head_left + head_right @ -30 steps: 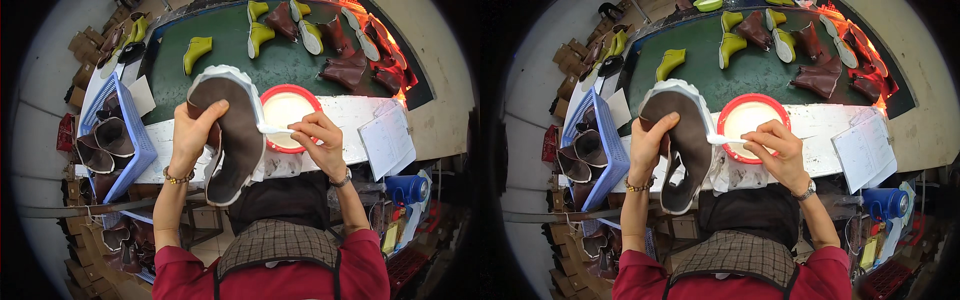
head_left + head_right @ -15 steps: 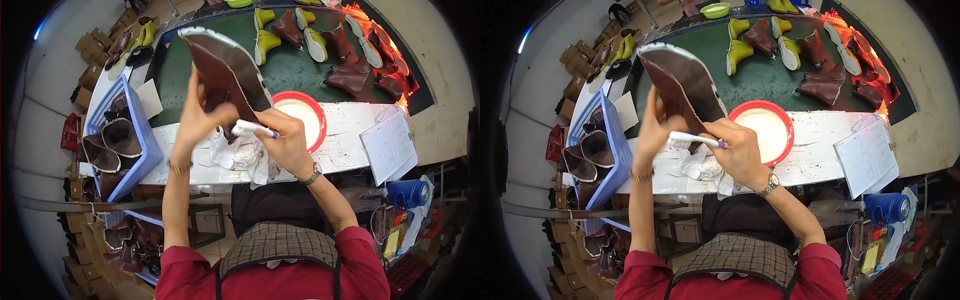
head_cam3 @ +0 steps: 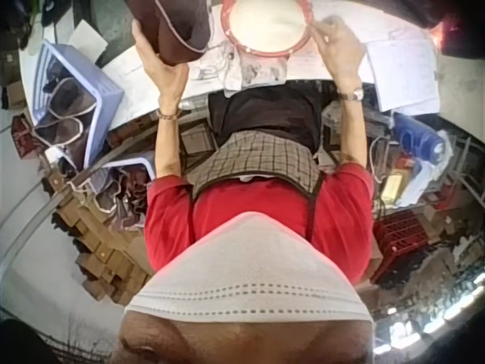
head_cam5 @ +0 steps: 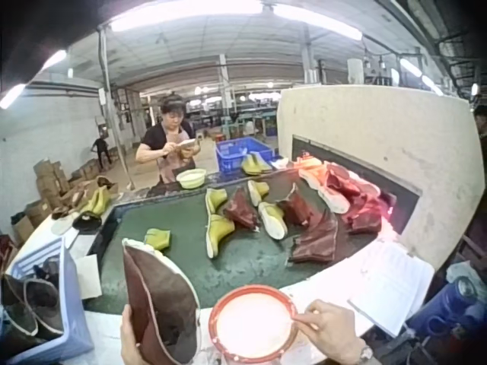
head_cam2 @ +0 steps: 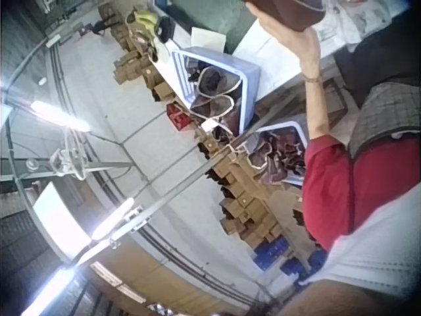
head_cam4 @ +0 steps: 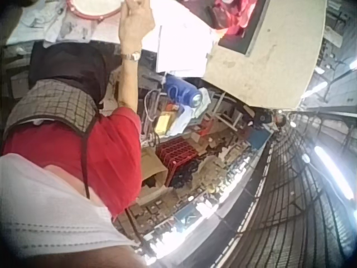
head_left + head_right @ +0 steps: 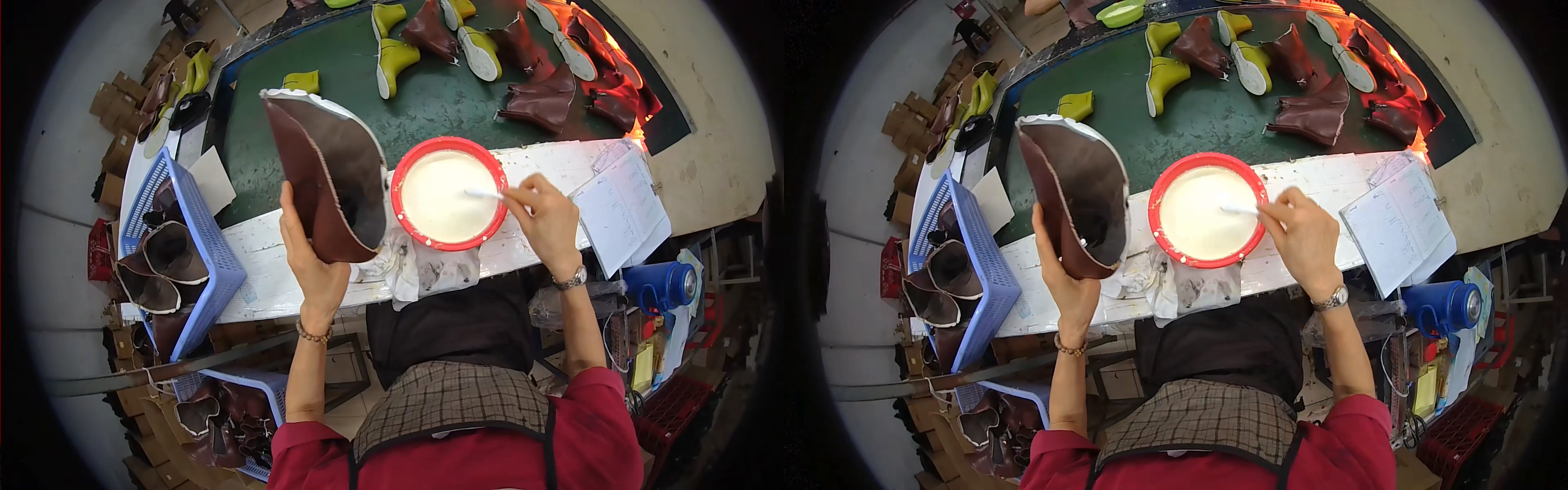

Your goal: The person applies a white adhesive to the edges of brown boot uppers using a spoon. They scoop the adhesive from a red bowl and carefully spread it along the seams of the boot parts, handling them one at a time. The person works at a table in a workshop environment with other boot parts and tools visible.

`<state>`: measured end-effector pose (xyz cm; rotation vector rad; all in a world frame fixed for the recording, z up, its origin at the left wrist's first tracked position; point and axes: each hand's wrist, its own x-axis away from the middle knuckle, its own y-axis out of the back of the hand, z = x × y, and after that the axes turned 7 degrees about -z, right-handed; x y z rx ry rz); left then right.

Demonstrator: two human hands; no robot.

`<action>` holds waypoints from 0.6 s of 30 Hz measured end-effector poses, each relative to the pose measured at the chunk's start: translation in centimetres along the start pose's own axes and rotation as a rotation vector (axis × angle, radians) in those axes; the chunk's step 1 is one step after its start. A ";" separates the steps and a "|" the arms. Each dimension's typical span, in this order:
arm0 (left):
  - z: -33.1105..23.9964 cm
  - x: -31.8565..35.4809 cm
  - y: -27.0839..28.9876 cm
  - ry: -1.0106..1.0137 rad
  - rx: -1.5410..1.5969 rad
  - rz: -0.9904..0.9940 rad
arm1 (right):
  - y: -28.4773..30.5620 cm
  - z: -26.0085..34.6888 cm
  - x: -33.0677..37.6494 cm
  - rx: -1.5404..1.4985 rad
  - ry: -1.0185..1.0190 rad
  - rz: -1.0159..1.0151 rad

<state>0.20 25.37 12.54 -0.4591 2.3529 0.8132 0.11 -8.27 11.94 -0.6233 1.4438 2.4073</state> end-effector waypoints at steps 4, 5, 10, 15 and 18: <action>-1.8 -0.3 -1.2 -0.071 -0.015 0.027 | -0.2 -0.7 1.7 -0.076 -0.130 0.013; -2.1 -0.3 -1.4 -0.075 -0.017 0.048 | 0.3 -0.2 1.4 -0.226 -0.147 -0.022; -2.9 0.1 -1.9 -0.165 -0.033 0.140 | 1.8 3.9 -0.1 -0.670 -0.146 -0.071; -2.3 1.5 -1.4 -0.146 0.186 0.198 | 1.2 1.6 -2.3 -0.597 -0.104 -0.126; -1.4 2.0 -0.8 -0.202 0.210 0.243 | 0.5 0.3 -4.9 -0.623 -0.036 -0.169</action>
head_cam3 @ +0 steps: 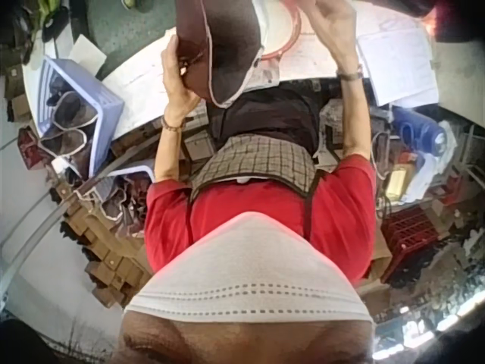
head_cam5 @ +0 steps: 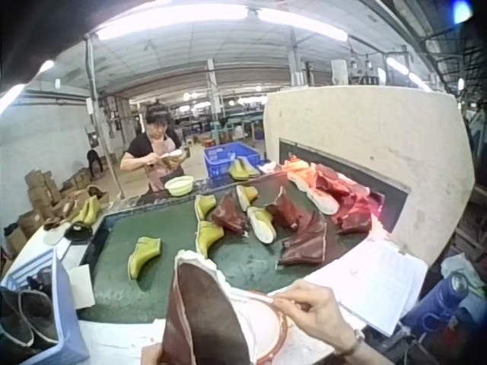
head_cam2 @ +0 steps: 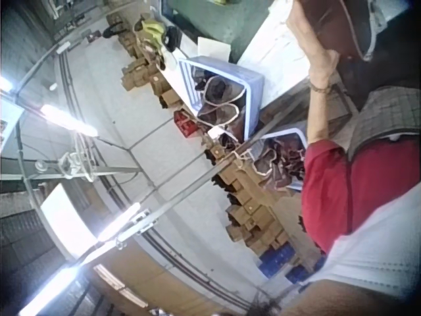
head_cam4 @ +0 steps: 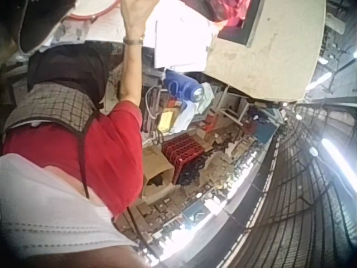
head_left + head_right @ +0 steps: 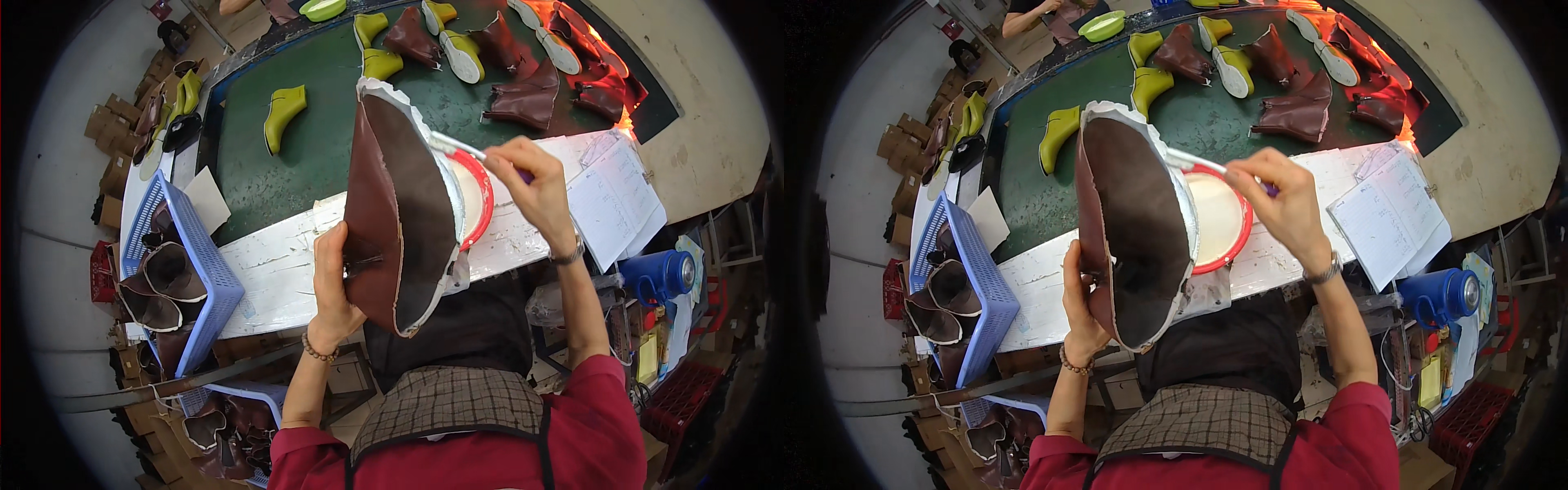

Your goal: The person applies a white adhesive to the edges of brown boot uppers using a spoon. They scoop the adhesive from a red bowl and carefully spread it along the seams of the boot parts, handling them one at a time. The person works at a table in a workshop environment with other boot parts and tools visible.

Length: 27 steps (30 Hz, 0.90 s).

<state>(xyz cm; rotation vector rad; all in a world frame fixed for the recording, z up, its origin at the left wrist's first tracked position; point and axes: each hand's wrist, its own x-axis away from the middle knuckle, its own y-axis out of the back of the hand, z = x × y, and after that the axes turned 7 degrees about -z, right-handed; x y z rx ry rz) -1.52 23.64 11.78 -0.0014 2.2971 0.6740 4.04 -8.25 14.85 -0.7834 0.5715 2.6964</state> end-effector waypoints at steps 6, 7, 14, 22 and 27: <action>-1.0 -1.8 -0.3 0.118 0.027 -0.148 | -0.6 2.6 1.1 -0.067 0.106 0.010; -1.0 -2.3 -0.5 0.103 -0.001 -0.185 | -0.7 3.1 1.7 -0.085 0.118 0.013; 1.5 -4.0 -2.0 -0.078 0.049 -0.398 | -0.3 5.3 4.0 -0.048 0.179 0.088; 3.1 -5.2 -1.7 -0.272 -0.317 -0.430 | 0.7 7.8 4.5 -0.081 0.004 0.284; 3.3 -4.8 -1.0 -0.214 -0.294 -0.406 | 0.8 7.1 3.5 -0.177 -0.309 0.345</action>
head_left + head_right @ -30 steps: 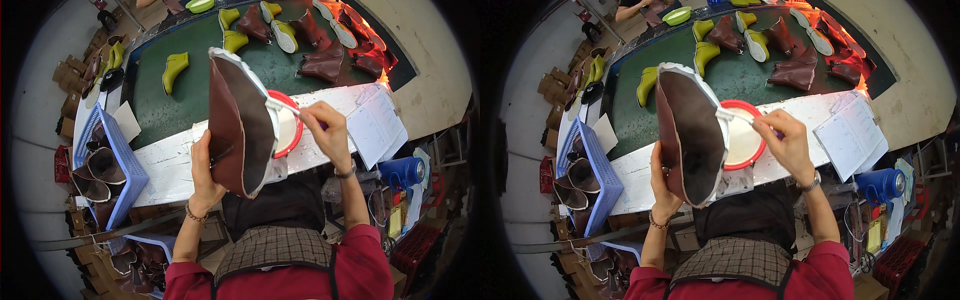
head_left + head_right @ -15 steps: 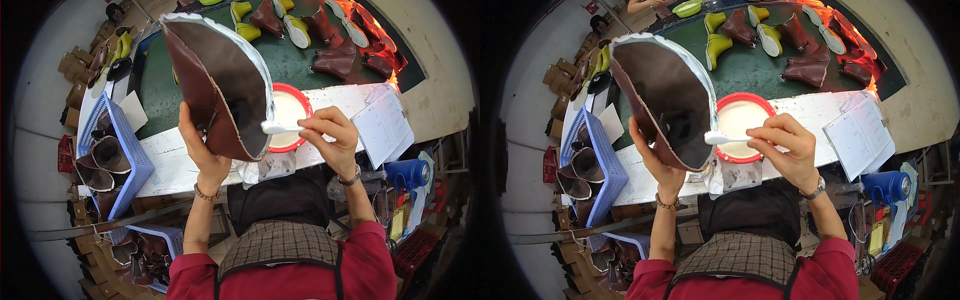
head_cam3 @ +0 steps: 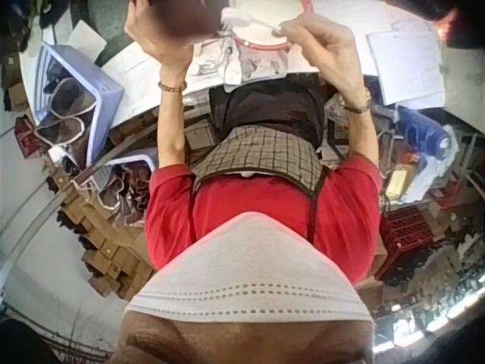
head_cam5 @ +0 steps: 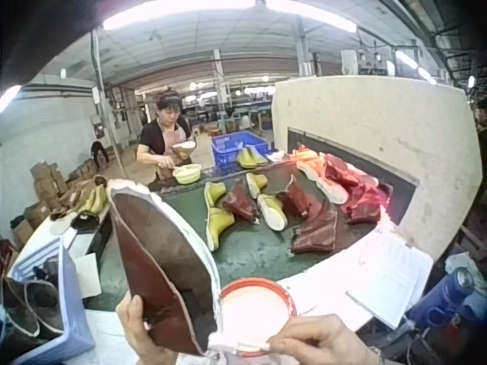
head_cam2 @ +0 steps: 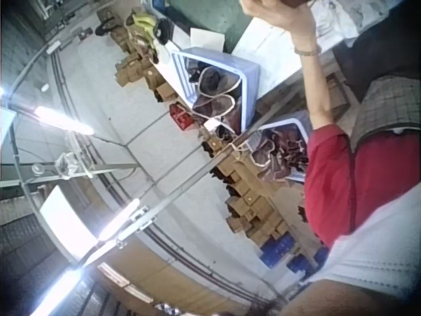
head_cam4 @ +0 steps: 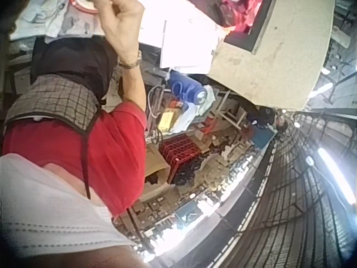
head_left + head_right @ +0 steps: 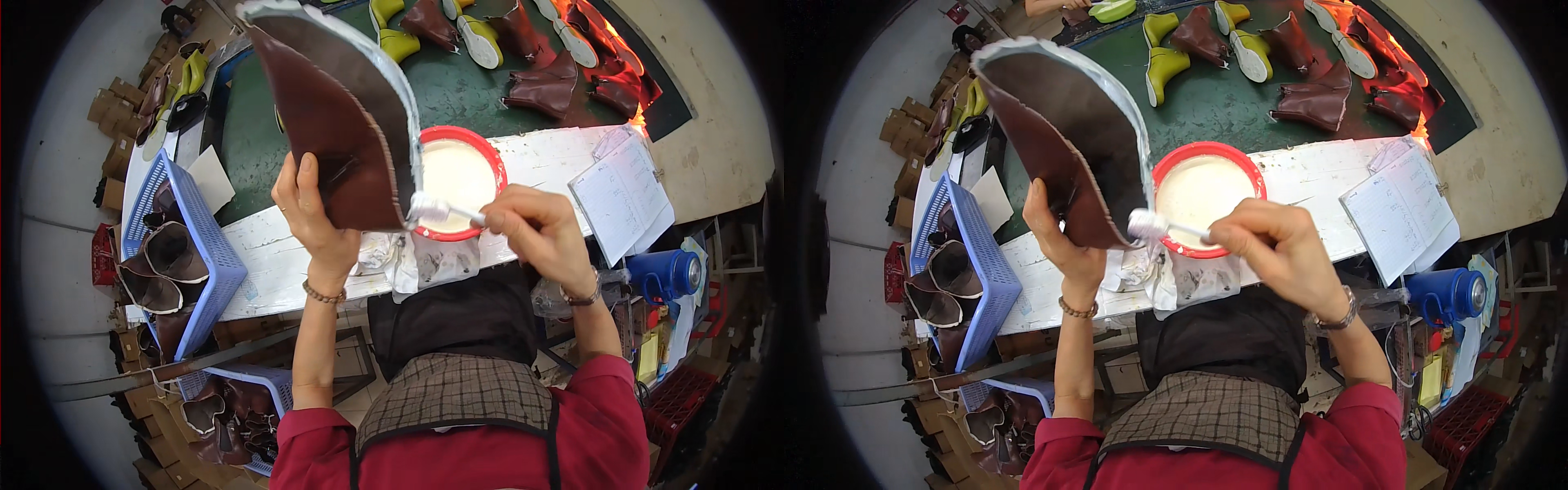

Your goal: The person applies a white adhesive to the edges of brown boot uppers using a spoon. They scoop the adhesive from a red bowl and carefully spread it along the seams of the boot parts, handling them one at a time. The person works at a table in a workshop environment with other boot parts and tools visible.

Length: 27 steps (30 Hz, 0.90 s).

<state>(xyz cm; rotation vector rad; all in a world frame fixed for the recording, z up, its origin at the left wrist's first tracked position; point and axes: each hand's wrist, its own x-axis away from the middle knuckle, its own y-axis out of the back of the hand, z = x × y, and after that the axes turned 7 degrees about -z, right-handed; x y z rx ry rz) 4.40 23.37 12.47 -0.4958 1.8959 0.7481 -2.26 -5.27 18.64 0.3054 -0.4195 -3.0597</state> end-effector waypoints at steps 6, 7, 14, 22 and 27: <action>1.9 1.7 5.7 0.695 0.607 0.286 | 2.2 -6.5 -1.4 0.694 0.157 -0.181; 4.4 3.6 7.6 0.828 0.699 0.356 | 2.4 -8.1 -1.5 0.804 0.183 -0.145; 4.7 7.5 10.5 1.467 1.396 0.376 | 2.2 -5.8 -2.9 0.266 0.296 -0.215; 2.8 6.0 9.7 1.544 1.645 0.187 | 1.0 -3.9 -2.8 0.276 0.419 -0.169; 2.6 6.6 9.0 1.674 1.502 0.228 | 1.3 -3.9 -2.8 0.281 0.411 -0.170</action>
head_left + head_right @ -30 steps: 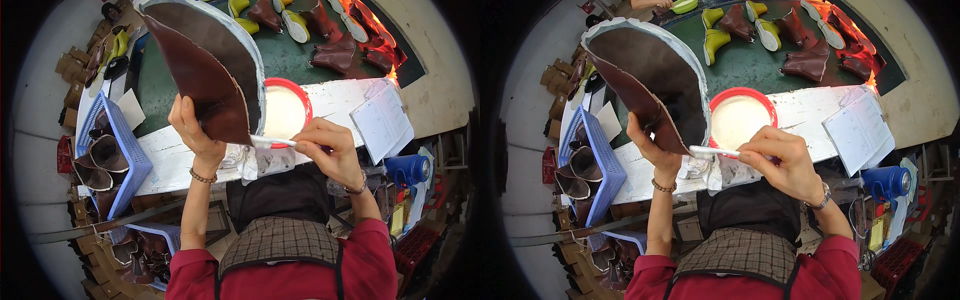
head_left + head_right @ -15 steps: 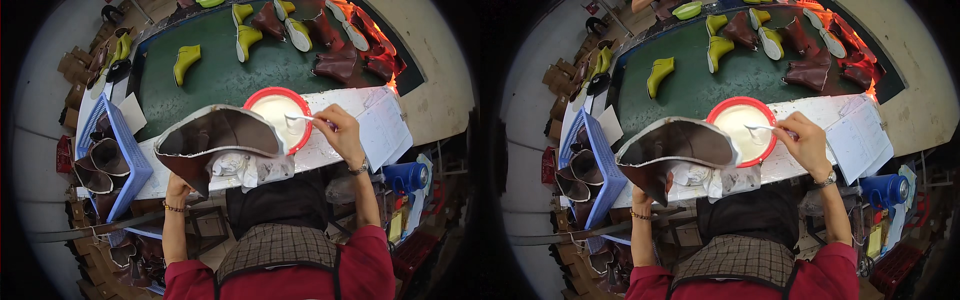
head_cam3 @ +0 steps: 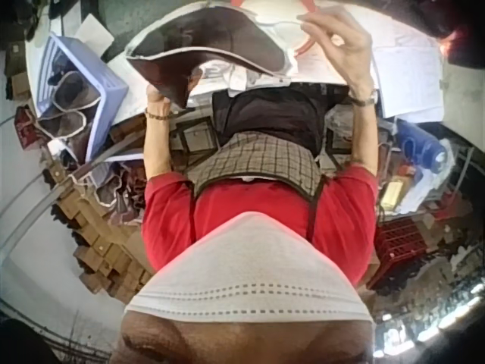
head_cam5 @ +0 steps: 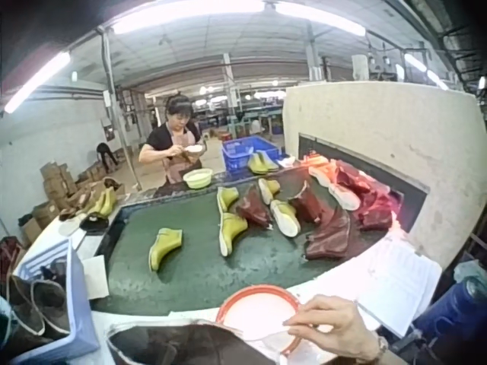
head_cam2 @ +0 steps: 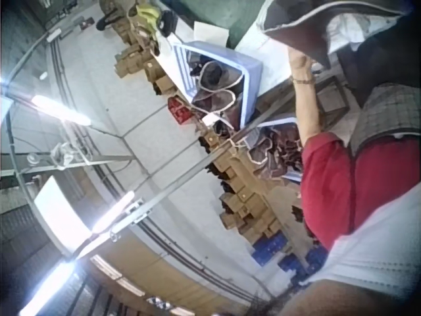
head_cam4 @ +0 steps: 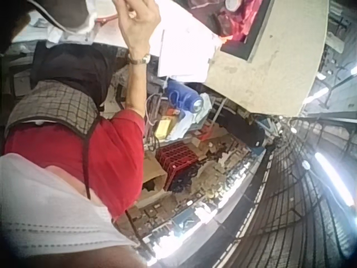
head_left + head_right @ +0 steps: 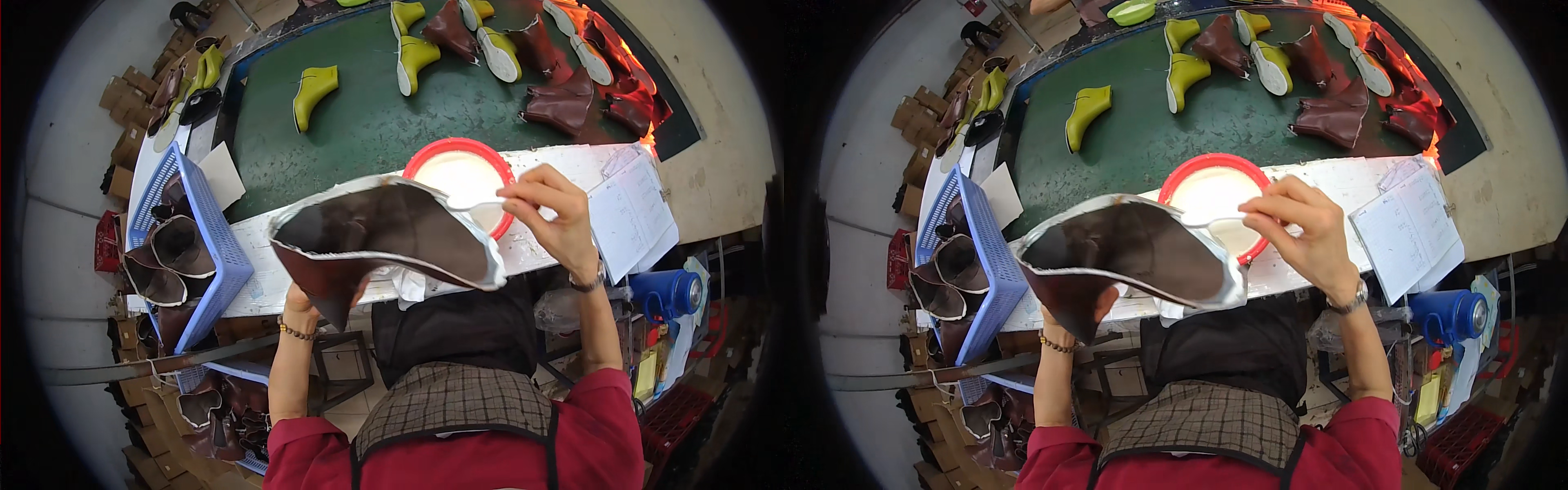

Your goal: The person applies a white adhesive to the edges of brown boot uppers using a spoon. They scoop the adhesive from a red bowl and carefully spread it along the seams of the boot parts, handling them one at a time. The person works at a table in a workshop environment with other boot parts and tools visible.

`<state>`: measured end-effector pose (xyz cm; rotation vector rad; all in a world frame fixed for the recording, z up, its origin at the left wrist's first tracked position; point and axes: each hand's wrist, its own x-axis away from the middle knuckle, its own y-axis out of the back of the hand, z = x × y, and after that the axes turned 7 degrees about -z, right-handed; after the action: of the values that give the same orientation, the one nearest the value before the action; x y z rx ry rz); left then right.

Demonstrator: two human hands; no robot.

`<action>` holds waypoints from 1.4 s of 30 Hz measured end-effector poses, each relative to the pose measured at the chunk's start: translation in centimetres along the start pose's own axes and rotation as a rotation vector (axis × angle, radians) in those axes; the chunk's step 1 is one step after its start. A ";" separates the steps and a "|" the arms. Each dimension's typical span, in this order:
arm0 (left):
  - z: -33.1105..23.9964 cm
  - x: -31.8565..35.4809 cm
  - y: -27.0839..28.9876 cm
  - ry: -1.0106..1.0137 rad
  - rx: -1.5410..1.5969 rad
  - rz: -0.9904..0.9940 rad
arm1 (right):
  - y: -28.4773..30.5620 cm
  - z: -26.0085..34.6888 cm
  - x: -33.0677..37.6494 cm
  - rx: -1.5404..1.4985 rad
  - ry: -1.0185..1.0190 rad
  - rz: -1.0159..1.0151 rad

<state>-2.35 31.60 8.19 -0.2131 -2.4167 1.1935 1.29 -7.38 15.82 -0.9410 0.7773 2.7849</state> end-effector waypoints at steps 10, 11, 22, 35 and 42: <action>1.0 -0.3 0.5 0.159 -0.404 -0.013 | -0.8 0.6 -4.8 -0.009 0.259 0.177; 0.9 -0.3 -0.5 0.194 -0.432 0.019 | -0.9 0.8 -5.2 0.006 0.279 0.213; 1.3 -1.4 -1.3 0.182 -0.299 0.028 | -3.0 0.6 -7.8 -0.036 0.415 0.231; -2.3 -4.0 -0.9 -0.080 -0.172 0.280 | -1.2 -6.2 1.4 -0.332 -0.282 -0.094; -3.7 -14.6 -8.8 -0.321 -0.502 -0.152 | -3.6 -16.2 6.9 -0.470 -0.766 -0.493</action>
<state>12.85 24.14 12.55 0.0184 -2.9213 0.5711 5.38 -12.84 -0.82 -0.0148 -0.1994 2.5582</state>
